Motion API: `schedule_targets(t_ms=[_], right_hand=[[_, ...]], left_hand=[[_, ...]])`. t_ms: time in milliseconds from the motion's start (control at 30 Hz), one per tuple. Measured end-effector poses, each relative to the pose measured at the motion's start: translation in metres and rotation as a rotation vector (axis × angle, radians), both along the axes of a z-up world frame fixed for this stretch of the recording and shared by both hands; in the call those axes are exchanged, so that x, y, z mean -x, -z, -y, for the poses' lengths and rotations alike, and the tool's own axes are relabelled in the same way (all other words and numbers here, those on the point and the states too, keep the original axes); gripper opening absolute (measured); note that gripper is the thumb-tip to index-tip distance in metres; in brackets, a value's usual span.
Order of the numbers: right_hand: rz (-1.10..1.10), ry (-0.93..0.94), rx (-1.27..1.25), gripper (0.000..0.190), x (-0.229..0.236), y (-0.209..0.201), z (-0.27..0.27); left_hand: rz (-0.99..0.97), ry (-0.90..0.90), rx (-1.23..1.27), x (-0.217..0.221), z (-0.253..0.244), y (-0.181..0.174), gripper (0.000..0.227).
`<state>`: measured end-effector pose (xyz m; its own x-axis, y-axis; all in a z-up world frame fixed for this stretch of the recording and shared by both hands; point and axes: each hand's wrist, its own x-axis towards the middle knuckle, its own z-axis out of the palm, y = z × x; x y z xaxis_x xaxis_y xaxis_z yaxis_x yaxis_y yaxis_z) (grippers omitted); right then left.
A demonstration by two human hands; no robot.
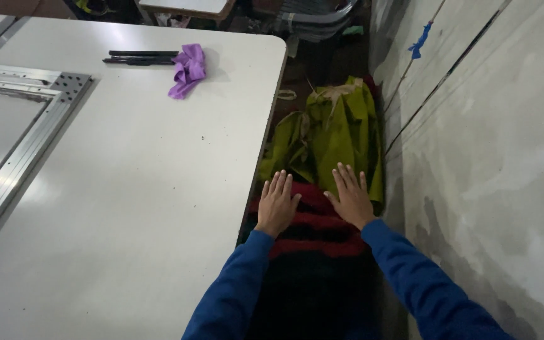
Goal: Removing finished embroidery pieces from the frame and spreading out a new lime green garment on the industrial embroidery machine bed.
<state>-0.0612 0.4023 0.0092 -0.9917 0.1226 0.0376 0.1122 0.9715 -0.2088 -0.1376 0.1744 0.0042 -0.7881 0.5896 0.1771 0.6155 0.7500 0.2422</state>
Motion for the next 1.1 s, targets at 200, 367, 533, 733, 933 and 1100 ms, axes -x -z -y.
schedule_targets(t_ms=[200, 367, 533, 733, 933, 1100], right_hand=[[0.041, 0.017, -0.01, 0.074, 0.027, 0.012, -0.027], [0.081, 0.036, 0.058, 0.074, 0.057, 0.041, -0.061], [0.096, 0.011, -0.041, 0.068, 0.087, 0.094, -0.102], [0.168, -0.02, 0.008, 0.065, 0.137, 0.146, -0.142], [0.219, 0.002, 0.071, 0.067, 0.182, 0.175, -0.153], [0.124, 0.024, -0.031, 0.067, 0.214, 0.26, -0.166]], left_hand=[[0.061, 0.025, 0.028, 0.033, -0.035, 0.002, 0.064], [0.2, 0.009, 0.11, 0.065, -0.065, 0.019, 0.063], [0.259, -0.003, 0.145, 0.098, -0.097, 0.062, 0.059], [0.336, -0.035, 0.151, 0.141, -0.125, 0.104, 0.057], [0.347, -0.015, 0.129, 0.183, -0.144, 0.166, 0.05], [0.366, 0.0, 0.136, 0.217, -0.156, 0.232, 0.051]])
